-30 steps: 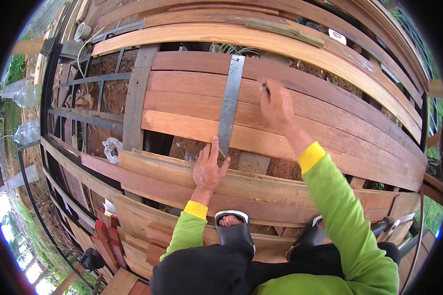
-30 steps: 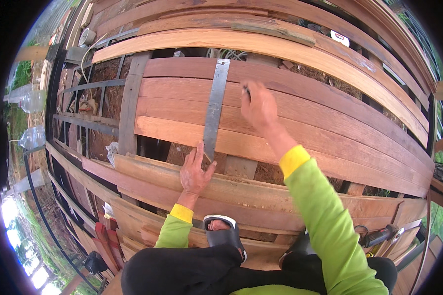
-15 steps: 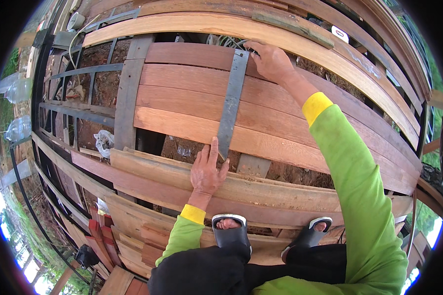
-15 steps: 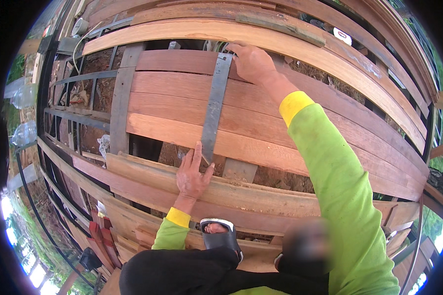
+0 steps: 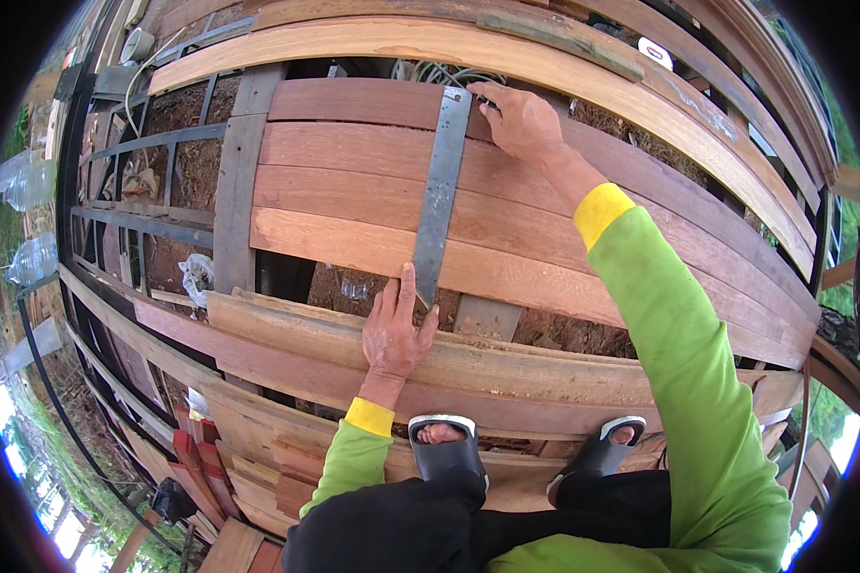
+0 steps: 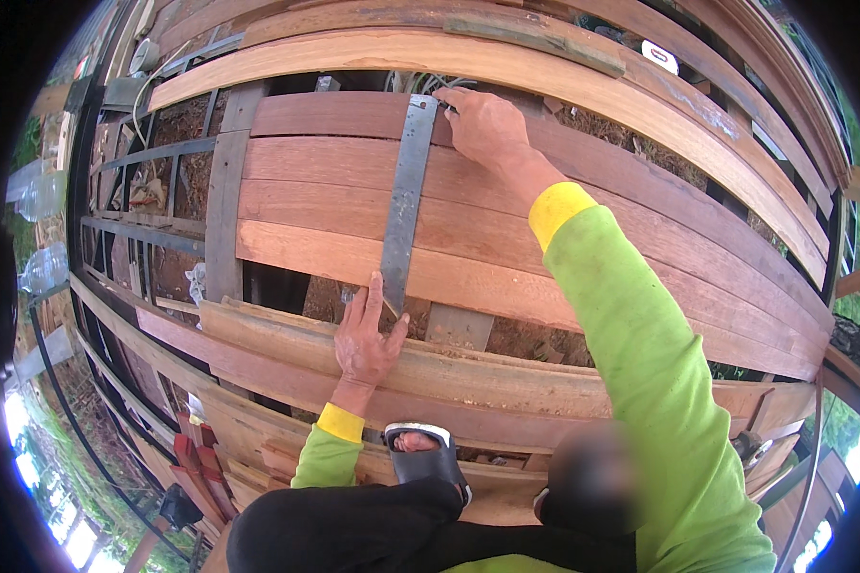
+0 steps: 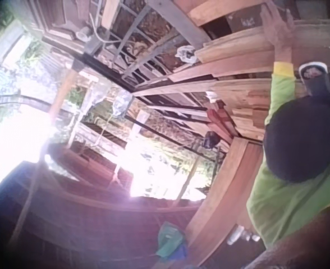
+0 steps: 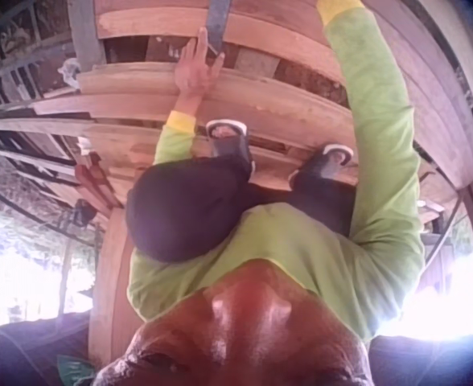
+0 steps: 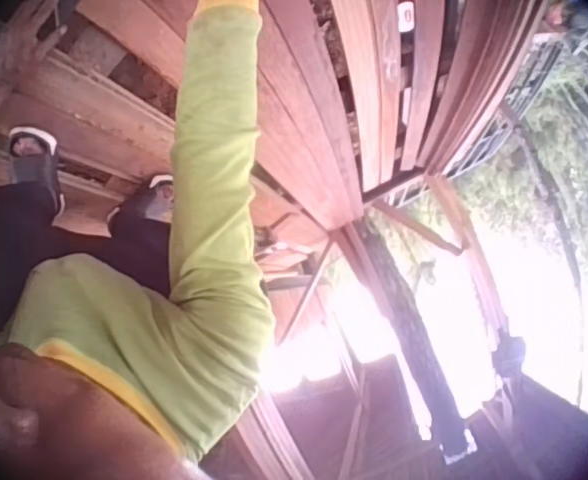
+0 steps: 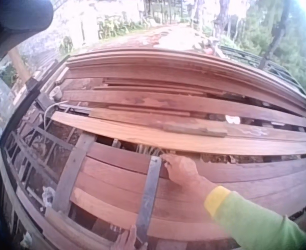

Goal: The person measures and marks wooden planks with a metal ruler and pencil, then uses an angle grinder to cut the planks. The person also moves and stacks the planks on a wooden deck.

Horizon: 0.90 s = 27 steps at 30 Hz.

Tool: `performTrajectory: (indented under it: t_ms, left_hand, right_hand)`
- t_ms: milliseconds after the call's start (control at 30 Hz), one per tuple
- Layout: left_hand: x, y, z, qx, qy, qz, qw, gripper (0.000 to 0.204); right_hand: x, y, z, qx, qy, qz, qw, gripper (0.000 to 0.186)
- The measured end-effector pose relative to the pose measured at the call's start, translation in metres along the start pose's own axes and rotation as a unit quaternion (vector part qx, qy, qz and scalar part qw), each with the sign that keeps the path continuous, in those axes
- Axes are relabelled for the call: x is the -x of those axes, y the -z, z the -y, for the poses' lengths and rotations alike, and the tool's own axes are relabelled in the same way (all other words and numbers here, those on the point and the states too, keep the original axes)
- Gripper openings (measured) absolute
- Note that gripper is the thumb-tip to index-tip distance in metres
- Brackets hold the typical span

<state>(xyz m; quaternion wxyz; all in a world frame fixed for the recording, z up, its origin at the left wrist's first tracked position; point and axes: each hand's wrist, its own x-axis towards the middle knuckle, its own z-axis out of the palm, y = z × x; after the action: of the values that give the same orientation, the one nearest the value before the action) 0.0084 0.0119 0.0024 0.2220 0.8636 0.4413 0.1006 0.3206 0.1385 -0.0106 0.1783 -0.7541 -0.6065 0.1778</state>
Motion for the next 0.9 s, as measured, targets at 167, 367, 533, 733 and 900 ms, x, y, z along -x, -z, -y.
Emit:
performTrajectory:
  t_ms: [167, 367, 533, 733, 900]
  left_hand:
    - [-0.001, 0.002, -0.002, 0.002, 0.002, 0.004, 1.0, 0.077]
    - [-0.001, 0.001, -0.001, -0.005, -0.002, 0.0, 1.0, 0.077]
    - [0.0, 0.001, -0.002, -0.005, 0.004, 0.001, 1.0, 0.078]
    - [-0.001, 0.001, -0.001, -0.012, 0.003, -0.005, 1.0, 0.079]
    - [0.0, 0.001, -0.004, -0.001, 0.021, 0.005, 1.0, 0.079]
  right_hand:
    - [0.003, -0.002, -0.001, 0.011, 0.006, -0.027, 1.0, 0.034]
    - [0.006, -0.006, -0.003, 0.002, 0.028, -0.056, 0.998, 0.034]
    - [0.006, -0.005, -0.002, -0.005, 0.018, -0.037, 0.999, 0.035]
    - [0.009, -0.002, -0.001, -0.005, 0.027, -0.038, 0.999, 0.035]
    - [0.009, -0.001, -0.004, -0.005, 0.034, -0.035, 0.999, 0.035]
